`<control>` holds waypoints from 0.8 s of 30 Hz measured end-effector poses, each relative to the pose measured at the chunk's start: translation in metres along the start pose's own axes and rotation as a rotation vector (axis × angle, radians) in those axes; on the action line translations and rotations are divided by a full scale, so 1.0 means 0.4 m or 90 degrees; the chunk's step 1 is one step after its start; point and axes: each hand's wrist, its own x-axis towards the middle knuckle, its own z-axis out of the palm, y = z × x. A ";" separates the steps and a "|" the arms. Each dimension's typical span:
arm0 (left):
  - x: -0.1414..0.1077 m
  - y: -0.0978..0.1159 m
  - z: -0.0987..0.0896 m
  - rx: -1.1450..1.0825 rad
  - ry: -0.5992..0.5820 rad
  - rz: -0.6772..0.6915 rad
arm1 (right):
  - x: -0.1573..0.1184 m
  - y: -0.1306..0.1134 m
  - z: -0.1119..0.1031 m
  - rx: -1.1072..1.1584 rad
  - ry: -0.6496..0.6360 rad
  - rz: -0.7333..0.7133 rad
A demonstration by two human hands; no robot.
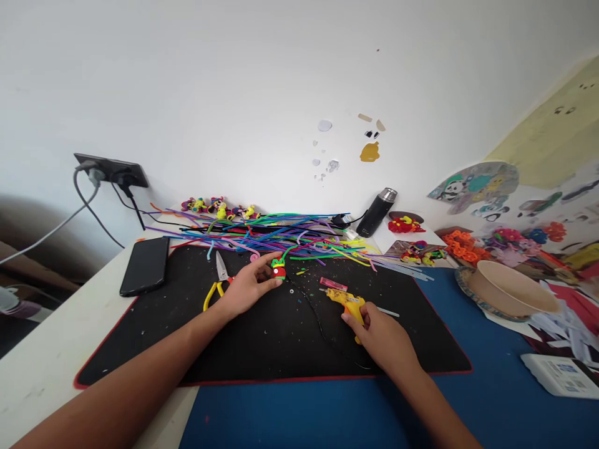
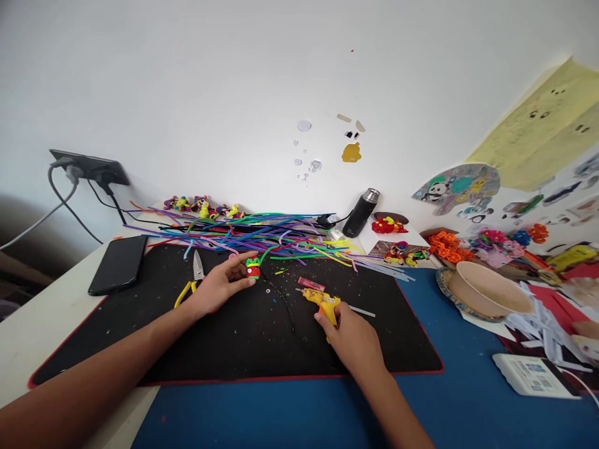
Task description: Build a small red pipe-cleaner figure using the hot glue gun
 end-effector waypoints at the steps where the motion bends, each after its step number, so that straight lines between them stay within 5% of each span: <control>1: -0.001 0.000 -0.001 0.003 0.001 -0.001 | 0.004 -0.004 0.004 0.001 0.009 0.004; 10: -0.003 0.000 -0.003 0.014 0.009 -0.002 | 0.006 0.039 0.034 0.271 0.082 -0.018; 24: -0.004 0.005 -0.004 0.018 0.007 -0.003 | -0.004 -0.056 0.023 1.088 -0.168 0.092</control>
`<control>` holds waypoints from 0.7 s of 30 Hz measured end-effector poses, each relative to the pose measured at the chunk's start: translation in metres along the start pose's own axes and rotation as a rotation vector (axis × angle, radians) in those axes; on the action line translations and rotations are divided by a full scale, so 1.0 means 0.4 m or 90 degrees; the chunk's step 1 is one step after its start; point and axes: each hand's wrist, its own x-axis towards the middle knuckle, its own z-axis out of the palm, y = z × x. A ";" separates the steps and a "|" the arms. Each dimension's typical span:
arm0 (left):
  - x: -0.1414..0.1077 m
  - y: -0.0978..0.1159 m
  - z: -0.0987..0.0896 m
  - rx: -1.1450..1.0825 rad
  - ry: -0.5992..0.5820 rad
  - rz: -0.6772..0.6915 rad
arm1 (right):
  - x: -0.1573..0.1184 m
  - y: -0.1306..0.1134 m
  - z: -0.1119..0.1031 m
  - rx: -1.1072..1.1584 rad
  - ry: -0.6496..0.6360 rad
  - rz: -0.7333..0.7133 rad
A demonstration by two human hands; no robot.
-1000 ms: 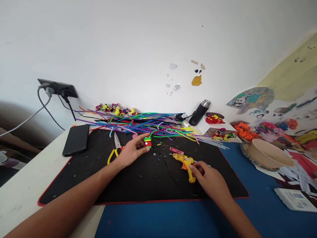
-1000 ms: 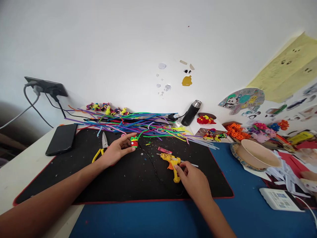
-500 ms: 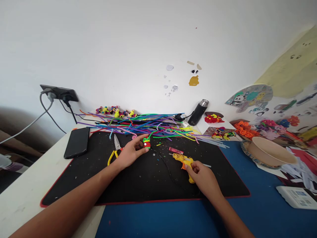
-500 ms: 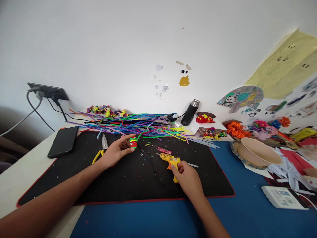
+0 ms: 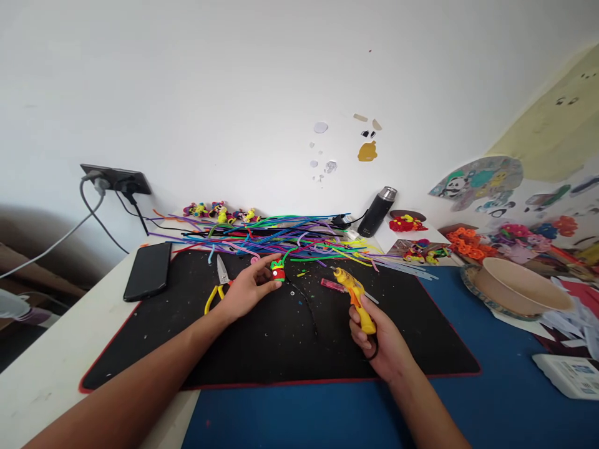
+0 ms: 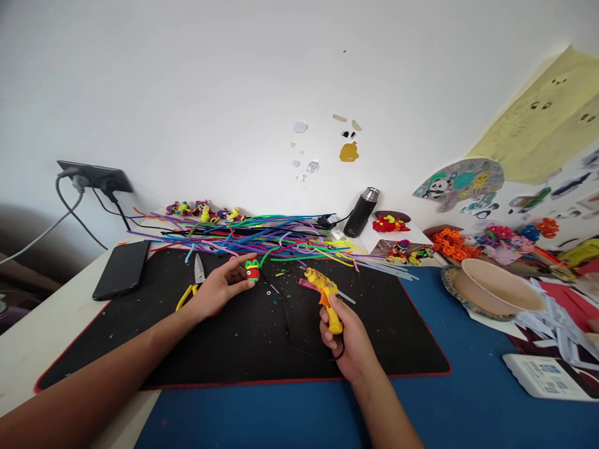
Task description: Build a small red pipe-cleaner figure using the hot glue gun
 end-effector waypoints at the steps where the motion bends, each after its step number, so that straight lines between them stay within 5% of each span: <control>1: 0.000 0.000 0.000 0.001 0.001 0.000 | 0.004 0.003 0.007 0.037 -0.034 0.015; 7: -0.001 -0.002 0.000 0.008 0.001 -0.003 | 0.016 0.015 0.059 0.065 -0.170 0.026; 13: -0.001 0.004 0.001 0.014 -0.003 -0.011 | 0.037 -0.006 0.116 -0.033 -0.176 -0.013; 21: -0.002 0.013 0.005 0.030 -0.008 -0.011 | 0.088 0.017 0.183 0.018 -0.208 -0.094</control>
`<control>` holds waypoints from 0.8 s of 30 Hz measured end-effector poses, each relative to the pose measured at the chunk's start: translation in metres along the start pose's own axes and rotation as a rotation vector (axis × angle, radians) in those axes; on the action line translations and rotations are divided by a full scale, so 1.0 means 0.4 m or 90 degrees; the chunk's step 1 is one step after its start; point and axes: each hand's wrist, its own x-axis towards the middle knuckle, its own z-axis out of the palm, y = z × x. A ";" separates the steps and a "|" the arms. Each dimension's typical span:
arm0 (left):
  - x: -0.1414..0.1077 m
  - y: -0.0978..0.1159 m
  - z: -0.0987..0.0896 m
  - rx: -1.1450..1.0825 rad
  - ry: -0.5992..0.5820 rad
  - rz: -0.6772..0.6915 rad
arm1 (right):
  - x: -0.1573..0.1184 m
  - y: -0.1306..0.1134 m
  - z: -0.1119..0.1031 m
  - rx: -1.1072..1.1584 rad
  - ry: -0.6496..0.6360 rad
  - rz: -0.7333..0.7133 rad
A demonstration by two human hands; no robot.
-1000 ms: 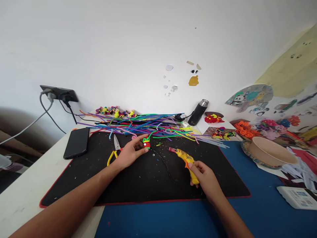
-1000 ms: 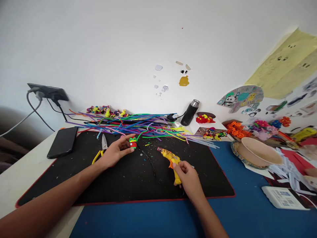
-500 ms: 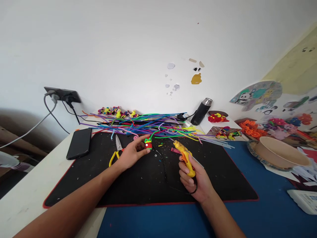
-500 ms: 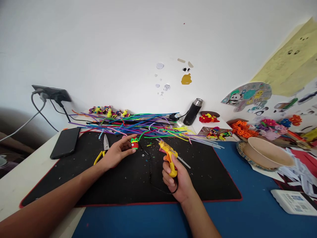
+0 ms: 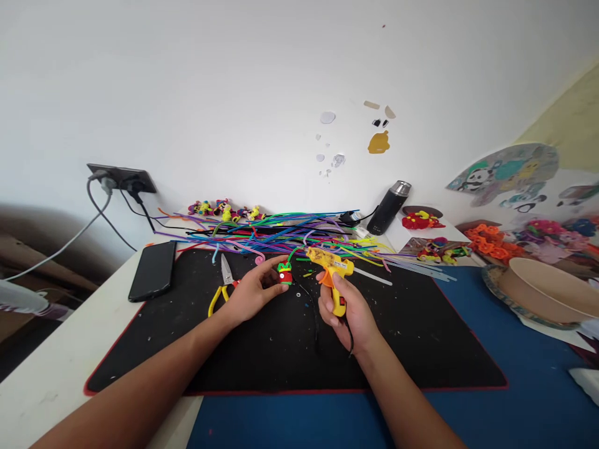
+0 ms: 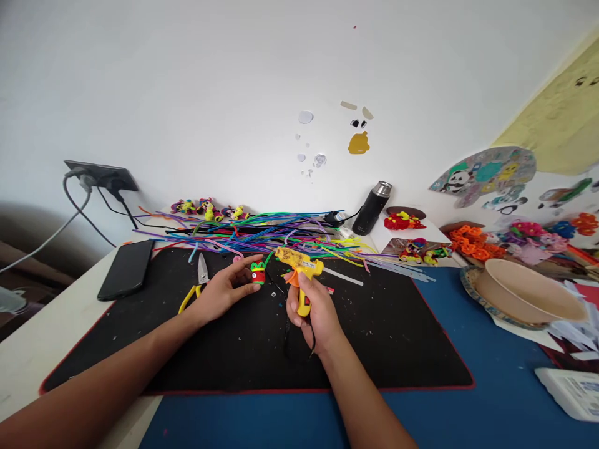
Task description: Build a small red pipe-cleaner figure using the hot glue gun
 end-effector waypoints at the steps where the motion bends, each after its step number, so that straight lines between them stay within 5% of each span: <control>1: -0.001 0.002 0.000 0.002 -0.001 0.002 | -0.001 0.010 -0.001 -0.006 0.000 -0.002; 11: -0.004 0.009 0.002 0.034 -0.008 0.005 | -0.027 0.036 -0.033 -0.056 0.050 -0.007; 24: -0.010 0.003 -0.003 0.051 0.021 0.005 | -0.040 0.070 -0.039 -0.459 0.177 -0.078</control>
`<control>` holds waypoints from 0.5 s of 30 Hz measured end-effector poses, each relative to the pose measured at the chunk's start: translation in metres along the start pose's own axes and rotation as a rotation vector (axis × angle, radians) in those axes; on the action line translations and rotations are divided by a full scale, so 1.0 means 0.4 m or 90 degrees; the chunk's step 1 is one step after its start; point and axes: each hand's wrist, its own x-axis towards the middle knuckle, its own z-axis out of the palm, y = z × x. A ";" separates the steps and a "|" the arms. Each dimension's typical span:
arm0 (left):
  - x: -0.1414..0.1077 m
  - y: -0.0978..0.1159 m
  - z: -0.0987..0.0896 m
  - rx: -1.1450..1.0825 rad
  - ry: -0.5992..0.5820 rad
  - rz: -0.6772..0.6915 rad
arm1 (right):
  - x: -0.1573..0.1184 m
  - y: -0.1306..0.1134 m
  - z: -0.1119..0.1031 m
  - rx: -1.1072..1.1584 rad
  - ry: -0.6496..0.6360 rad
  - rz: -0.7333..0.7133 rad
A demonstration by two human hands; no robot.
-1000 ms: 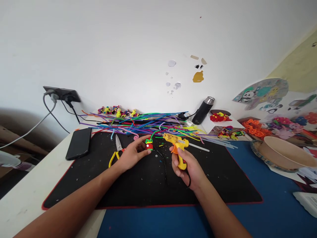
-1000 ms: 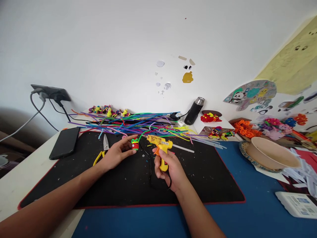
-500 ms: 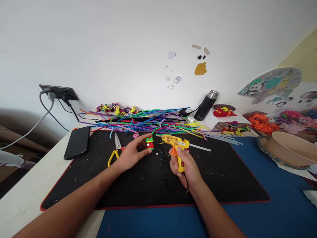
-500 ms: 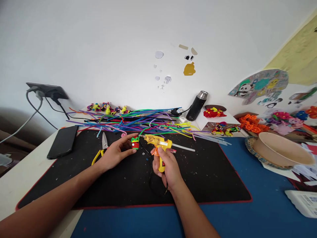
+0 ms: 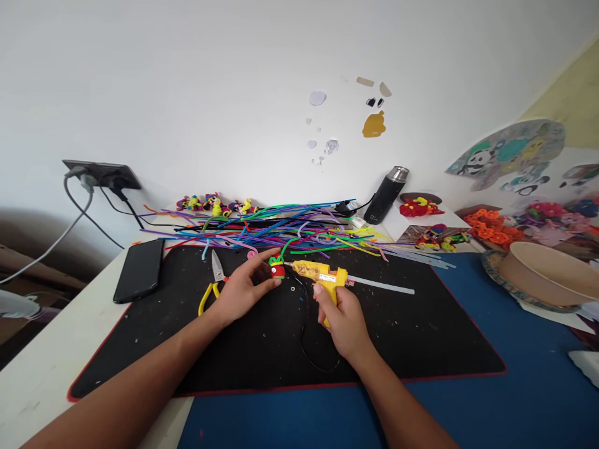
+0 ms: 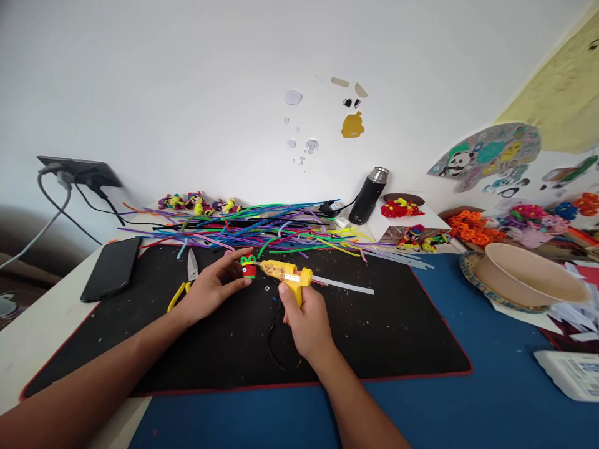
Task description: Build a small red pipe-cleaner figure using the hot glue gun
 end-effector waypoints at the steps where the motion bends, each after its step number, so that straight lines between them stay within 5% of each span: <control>1: 0.000 0.001 0.000 0.000 0.003 0.001 | 0.000 -0.002 0.000 -0.025 0.003 -0.012; 15: -0.005 0.007 0.000 0.010 0.027 0.024 | -0.010 -0.028 0.001 -0.165 -0.009 -0.063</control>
